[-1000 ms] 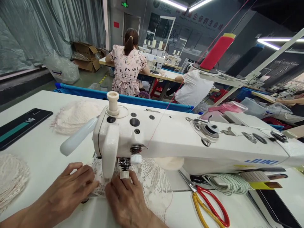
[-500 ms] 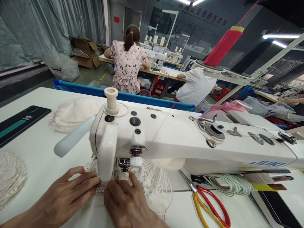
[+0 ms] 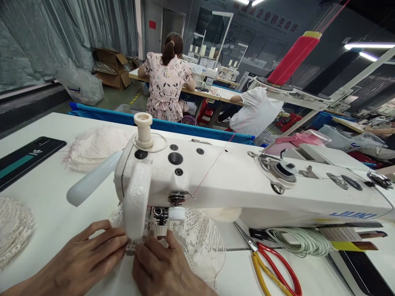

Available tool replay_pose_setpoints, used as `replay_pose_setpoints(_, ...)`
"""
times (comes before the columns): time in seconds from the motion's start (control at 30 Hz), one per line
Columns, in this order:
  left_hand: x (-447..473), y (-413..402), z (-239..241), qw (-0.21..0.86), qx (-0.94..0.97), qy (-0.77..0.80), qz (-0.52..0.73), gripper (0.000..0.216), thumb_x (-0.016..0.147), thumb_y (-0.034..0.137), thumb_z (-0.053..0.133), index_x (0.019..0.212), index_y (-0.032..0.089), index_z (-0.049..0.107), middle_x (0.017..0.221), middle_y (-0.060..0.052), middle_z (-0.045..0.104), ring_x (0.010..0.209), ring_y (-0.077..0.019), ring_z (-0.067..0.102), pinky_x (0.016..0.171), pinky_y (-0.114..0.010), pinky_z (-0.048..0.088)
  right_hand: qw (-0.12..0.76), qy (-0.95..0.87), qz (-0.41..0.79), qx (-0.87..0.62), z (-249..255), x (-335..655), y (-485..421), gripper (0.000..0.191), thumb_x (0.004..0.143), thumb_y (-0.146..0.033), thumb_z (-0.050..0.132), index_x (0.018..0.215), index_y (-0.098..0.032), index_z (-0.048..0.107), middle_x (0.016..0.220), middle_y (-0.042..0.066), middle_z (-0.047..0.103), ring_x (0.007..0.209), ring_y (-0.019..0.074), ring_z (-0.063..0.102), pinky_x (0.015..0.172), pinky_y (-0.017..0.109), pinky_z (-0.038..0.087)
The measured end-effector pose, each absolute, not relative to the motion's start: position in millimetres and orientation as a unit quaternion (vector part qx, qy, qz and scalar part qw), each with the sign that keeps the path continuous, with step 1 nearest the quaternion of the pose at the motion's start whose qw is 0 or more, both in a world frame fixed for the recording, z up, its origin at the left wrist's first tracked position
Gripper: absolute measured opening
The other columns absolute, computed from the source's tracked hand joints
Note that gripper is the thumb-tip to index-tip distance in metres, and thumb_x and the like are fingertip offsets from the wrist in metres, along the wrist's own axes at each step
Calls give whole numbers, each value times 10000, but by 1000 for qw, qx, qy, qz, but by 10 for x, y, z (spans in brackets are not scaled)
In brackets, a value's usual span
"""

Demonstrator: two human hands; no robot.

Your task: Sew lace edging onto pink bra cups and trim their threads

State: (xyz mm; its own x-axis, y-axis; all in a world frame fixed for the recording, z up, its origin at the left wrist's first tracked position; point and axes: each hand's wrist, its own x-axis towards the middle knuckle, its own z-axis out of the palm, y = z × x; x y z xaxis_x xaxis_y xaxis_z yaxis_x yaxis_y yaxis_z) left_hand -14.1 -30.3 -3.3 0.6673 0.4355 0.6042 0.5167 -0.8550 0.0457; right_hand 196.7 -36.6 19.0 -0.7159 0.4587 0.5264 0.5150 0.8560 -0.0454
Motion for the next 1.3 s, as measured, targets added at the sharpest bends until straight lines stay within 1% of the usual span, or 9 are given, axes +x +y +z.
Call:
replay_pose_setpoints(0.27, -137, -316, -54, 63, -910, -263, -313, 318, 916, 40, 368, 816, 114, 662, 899, -90, 693, 939, -212, 603, 885, -403, 398, 312, -917, -18, -248, 129, 1945, -386, 315, 886, -185, 532, 573, -150, 514, 603, -12, 578, 603, 102, 531, 673, 292, 399)
replay_pose_setpoints(0.4, -136, -320, -71, 68, -910, -259, -317, 319, 917, 43, 359, 850, 107, 664, 926, -96, 690, 957, -220, 598, 901, -416, 387, 296, -921, -18, -252, 170, 1955, -375, 364, 974, -356, 401, 821, -109, 620, 786, 53, 649, 656, 134, 556, 666, 311, 406)
replay_pose_setpoints(0.47, -139, -323, -79, 74, -908, -260, -319, 326, 916, 40, 355, 839, 114, 663, 917, -94, 690, 960, -222, 599, 898, -416, 391, 286, -924, -27, -254, 167, 1953, -366, 417, 976, -400, 366, 874, -93, 628, 836, 78, 653, 656, 145, 553, 633, 314, 401)
replay_pose_setpoints(0.53, -143, -326, -75, 78, -909, -262, -315, 334, 918, 40, 349, 830, 122, 661, 908, -87, 690, 956, -218, 600, 894, -413, 393, 280, -925, -38, -253, 153, 1949, -358, 380, 963, -370, 411, 813, -99, 631, 746, 58, 632, 617, 146, 528, 598, 313, 386)
replay_pose_setpoints(0.6, -144, -328, -57, 82, -910, -261, -310, 342, 923, 42, 343, 829, 125, 661, 906, -83, 690, 950, -213, 601, 890, -408, 394, 280, -927, -45, -246, 144, 1949, -354, 278, 937, -241, 462, 753, -112, 625, 660, 23, 597, 581, 135, 498, 584, 307, 370)
replay_pose_setpoints(0.73, -140, -328, -27, 88, -915, -255, -301, 333, 920, 33, 350, 841, 106, 665, 913, -99, 690, 949, -224, 601, 886, -417, 391, 275, -931, -37, -238, 177, 1960, -348, 230, 874, -37, 448, 760, -111, 633, 688, 17, 619, 603, 123, 509, 618, 307, 379)
replay_pose_setpoints(0.9, -137, -346, -75, 85, -909, -260, -314, 305, 917, 58, 375, 841, 108, 667, 921, -98, 695, 978, -242, 600, 895, -432, 397, 292, -928, -38, -229, 243, 1958, -342, 220, 871, -37, 463, 736, -116, 617, 834, 36, 674, 664, 119, 544, 654, 304, 403)
replay_pose_setpoints(1.1, -156, -370, -121, 88, -908, -261, -316, 284, 919, 69, 394, 837, 116, 661, 929, -91, 691, 993, -235, 595, 887, -416, 411, 283, -931, -31, -229, 241, 1968, -351, 215, 887, -60, 448, 786, -118, 629, 823, 34, 685, 701, 136, 562, 661, 319, 417)
replay_pose_setpoints(1.3, -167, -352, -120, 95, -912, -266, -297, 270, 932, 80, 400, 949, 131, 664, 916, -59, 700, 982, -209, 599, 913, -406, 389, 280, -931, -29, -232, 244, 1962, -334, 205, 891, -70, 457, 787, -118, 628, 852, 35, 690, 690, 137, 560, 647, 314, 413)
